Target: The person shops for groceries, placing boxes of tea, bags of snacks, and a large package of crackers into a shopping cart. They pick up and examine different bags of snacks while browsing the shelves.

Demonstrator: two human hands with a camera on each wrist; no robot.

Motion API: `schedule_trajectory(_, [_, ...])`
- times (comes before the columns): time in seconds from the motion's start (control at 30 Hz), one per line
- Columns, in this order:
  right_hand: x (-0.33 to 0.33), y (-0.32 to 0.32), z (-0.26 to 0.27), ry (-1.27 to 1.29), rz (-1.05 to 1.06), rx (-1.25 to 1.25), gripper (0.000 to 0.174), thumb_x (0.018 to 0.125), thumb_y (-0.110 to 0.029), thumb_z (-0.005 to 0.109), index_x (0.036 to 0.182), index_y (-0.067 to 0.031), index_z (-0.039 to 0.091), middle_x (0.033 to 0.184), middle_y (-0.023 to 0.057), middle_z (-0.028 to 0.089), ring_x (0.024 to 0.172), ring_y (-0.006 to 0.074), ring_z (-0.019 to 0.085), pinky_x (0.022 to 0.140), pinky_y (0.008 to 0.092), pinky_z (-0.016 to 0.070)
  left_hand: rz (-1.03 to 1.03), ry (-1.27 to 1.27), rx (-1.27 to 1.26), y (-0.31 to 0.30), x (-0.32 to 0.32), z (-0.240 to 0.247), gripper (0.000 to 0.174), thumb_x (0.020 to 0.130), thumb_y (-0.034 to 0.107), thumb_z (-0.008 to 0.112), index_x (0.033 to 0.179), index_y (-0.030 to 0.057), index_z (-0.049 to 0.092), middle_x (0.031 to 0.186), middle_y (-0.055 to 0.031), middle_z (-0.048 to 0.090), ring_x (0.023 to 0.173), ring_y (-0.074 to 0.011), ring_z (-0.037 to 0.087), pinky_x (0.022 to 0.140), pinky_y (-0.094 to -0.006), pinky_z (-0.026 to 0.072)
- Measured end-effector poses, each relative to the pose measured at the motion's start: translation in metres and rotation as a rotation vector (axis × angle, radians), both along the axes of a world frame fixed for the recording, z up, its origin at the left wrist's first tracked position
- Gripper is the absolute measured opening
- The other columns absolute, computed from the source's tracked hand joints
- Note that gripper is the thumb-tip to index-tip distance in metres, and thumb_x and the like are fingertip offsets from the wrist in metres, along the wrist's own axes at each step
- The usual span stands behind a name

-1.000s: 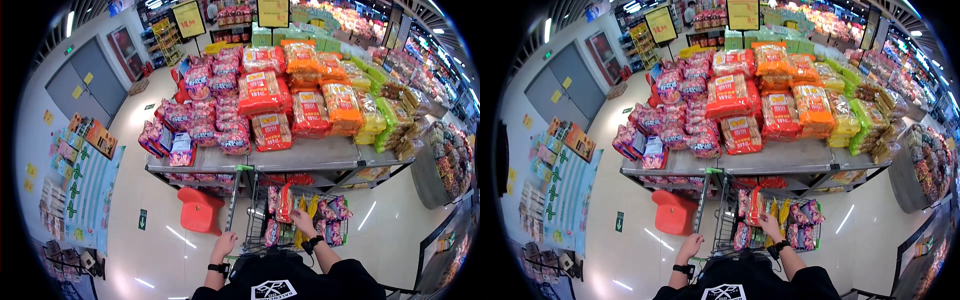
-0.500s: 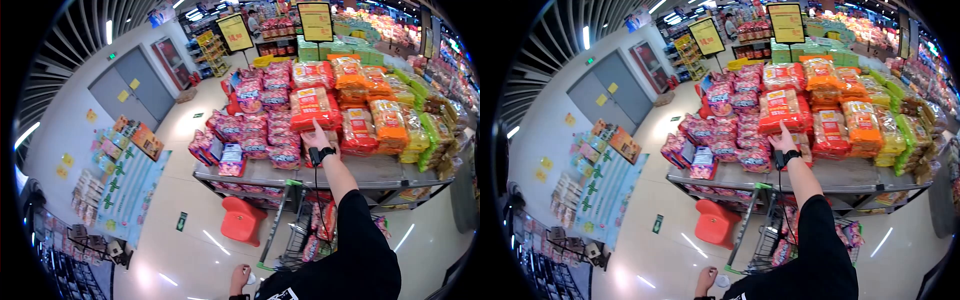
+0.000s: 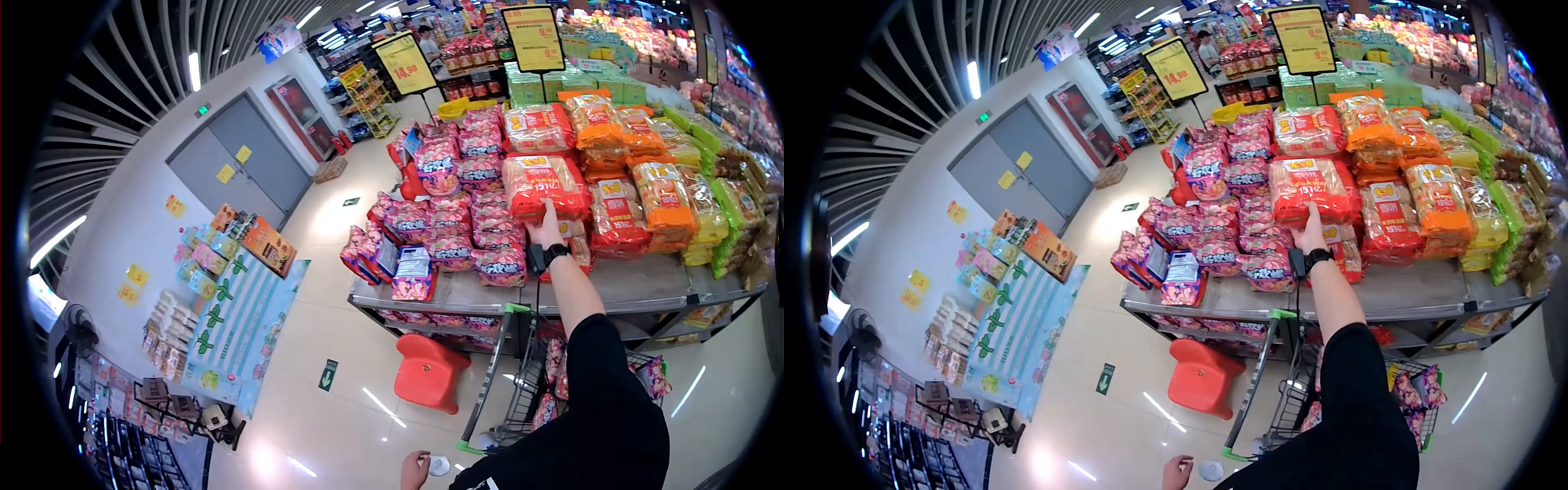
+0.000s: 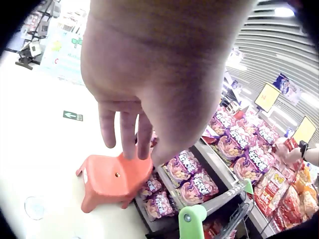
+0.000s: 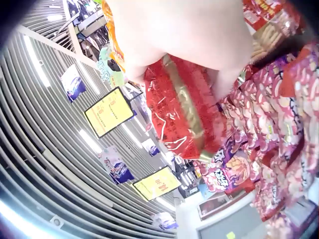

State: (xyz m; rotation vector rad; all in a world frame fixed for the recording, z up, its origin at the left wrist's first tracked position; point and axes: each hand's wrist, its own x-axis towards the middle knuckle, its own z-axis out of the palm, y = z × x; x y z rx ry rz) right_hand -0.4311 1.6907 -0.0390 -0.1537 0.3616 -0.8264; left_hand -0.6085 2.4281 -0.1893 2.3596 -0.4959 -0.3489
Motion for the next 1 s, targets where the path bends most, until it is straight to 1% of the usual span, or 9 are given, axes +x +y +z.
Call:
schedule_trajectory(0.2, [-0.139, 0.122, -0.006, -0.034, 0.085, -0.06, 0.038, 0.082, -0.026, 0.077, 0.112, -0.0092, 0.062, 0.114, 0.0054, 0.066, 0.104, 0.0207, 0.063, 0.09, 0.0365, 0.0541, -0.189, -0.079, -0.121, -0.078, 0.057, 0.03, 0.028, 0.086, 0.023, 0.073, 0.108, 0.0054, 0.07, 0.095, -0.014, 0.072, 0.085, -0.027, 0.069, 0.071, -0.0371, 0.0531])
schedule_trajectory(0.33, [-0.26, 0.241, -0.015, 0.019, 0.293, -0.136, 0.053, 0.081, -0.012, 0.076, 0.129, -0.0061, 0.055, 0.128, 0.0072, 0.062, 0.114, 0.0229, 0.061, 0.097, 0.0385, 0.0514, -0.319, 0.306, -0.228, -0.156, 0.079, 0.069, 0.052, 0.078, 0.019, 0.083, 0.125, 0.0075, 0.062, 0.111, -0.0098, 0.069, 0.104, -0.0244, 0.066, 0.088, -0.0395, 0.0507])
schedule_trajectory(0.47, [-0.329, 0.327, 0.004, 0.313, 0.262, -0.481, 0.077, 0.073, 0.01, 0.076, 0.141, -0.0045, 0.044, 0.136, 0.0082, 0.056, 0.125, 0.0228, 0.055, 0.108, 0.0393, 0.044, -0.575, 1.064, -1.138, -0.233, 0.06, 0.107, 0.086, 0.076, 0.012, 0.082, 0.148, 0.0104, 0.035, 0.14, -0.0069, 0.053, 0.13, -0.0236, 0.051, 0.108, -0.0417, 0.042])
schedule_trajectory(0.6, [-0.352, 0.346, 0.037, 0.572, 0.312, -0.908, 0.095, 0.071, 0.004, 0.083, 0.15, -0.005, 0.03, 0.146, 0.0089, 0.047, 0.131, 0.0201, 0.048, 0.11, 0.0401, 0.0419, -0.323, 1.455, -1.098, -0.263, 0.044, 0.105, 0.049, 0.091, 0.013, 0.067, 0.136, 0.0087, 0.049, 0.129, -0.0082, 0.061, 0.115, -0.0256, 0.062, 0.101, -0.0452, 0.0496])
schedule_trajectory(0.7, [-0.367, 0.34, 0.032, 0.469, -0.012, -0.589, 0.078, 0.087, -0.004, 0.071, 0.151, -0.0061, 0.026, 0.148, 0.0151, 0.044, 0.128, 0.0239, 0.052, 0.103, 0.0394, 0.0479, -0.229, 1.156, -1.18, -0.271, 0.029, 0.119, 0.046, 0.09, 0.005, 0.066, 0.133, 0.0067, 0.051, 0.123, -0.0085, 0.064, 0.11, -0.0238, 0.064, 0.095, -0.0416, 0.0536])
schedule_trajectory(0.77, [-0.391, 0.334, 0.034, 0.537, 0.114, -0.5, 0.055, 0.1, -0.03, 0.054, 0.147, -0.0057, 0.037, 0.14, 0.0179, 0.052, 0.121, 0.027, 0.058, 0.096, 0.0394, 0.0523, -0.26, 1.039, -1.13, -0.268, 0.026, 0.121, 0.045, 0.089, 0.002, 0.07, 0.131, 0.0043, 0.055, 0.117, -0.0078, 0.067, 0.105, -0.0213, 0.066, 0.09, -0.0383, 0.0555])
schedule_trajectory(0.87, [-0.408, 0.33, 0.033, 0.512, 0.371, -0.401, 0.055, 0.103, -0.046, 0.041, 0.14, -0.0047, 0.046, 0.134, 0.0202, 0.057, 0.117, 0.0308, 0.062, 0.096, 0.042, 0.0521, -0.399, 0.746, -0.805, -0.262, 0.011, 0.144, 0.046, 0.086, 0.006, 0.074, 0.13, 0.0042, 0.057, 0.116, -0.0083, 0.068, 0.101, -0.0223, 0.068, 0.088, -0.0349, 0.0557])
schedule_trajectory(0.93, [-0.404, 0.343, 0.042, 0.381, 0.452, -0.366, 0.06, 0.102, -0.049, 0.042, 0.142, -0.0041, 0.044, 0.14, 0.0187, 0.053, 0.123, 0.0311, 0.058, 0.101, 0.0461, 0.049, -0.801, 0.018, -0.661, -0.256, 0.014, 0.095, 0.048, 0.089, 0.021, 0.074, 0.133, 0.0094, 0.059, 0.121, -0.0123, 0.068, 0.106, -0.0313, 0.066, 0.098, -0.0392, 0.0498])
schedule_trajectory(1.0, [-0.412, 0.35, 0.018, 0.399, 0.313, -0.323, 0.074, 0.099, -0.06, 0.041, 0.15, -0.007, 0.034, 0.15, 0.0128, 0.045, 0.135, 0.0313, 0.047, 0.111, 0.0546, 0.0381, -0.76, 0.181, -0.779, -0.267, 0.024, 0.085, 0.058, 0.091, 0.023, 0.071, 0.145, 0.0157, 0.048, 0.144, -0.0164, 0.052, 0.129, -0.0297, 0.053, 0.11, -0.0403, 0.0388])
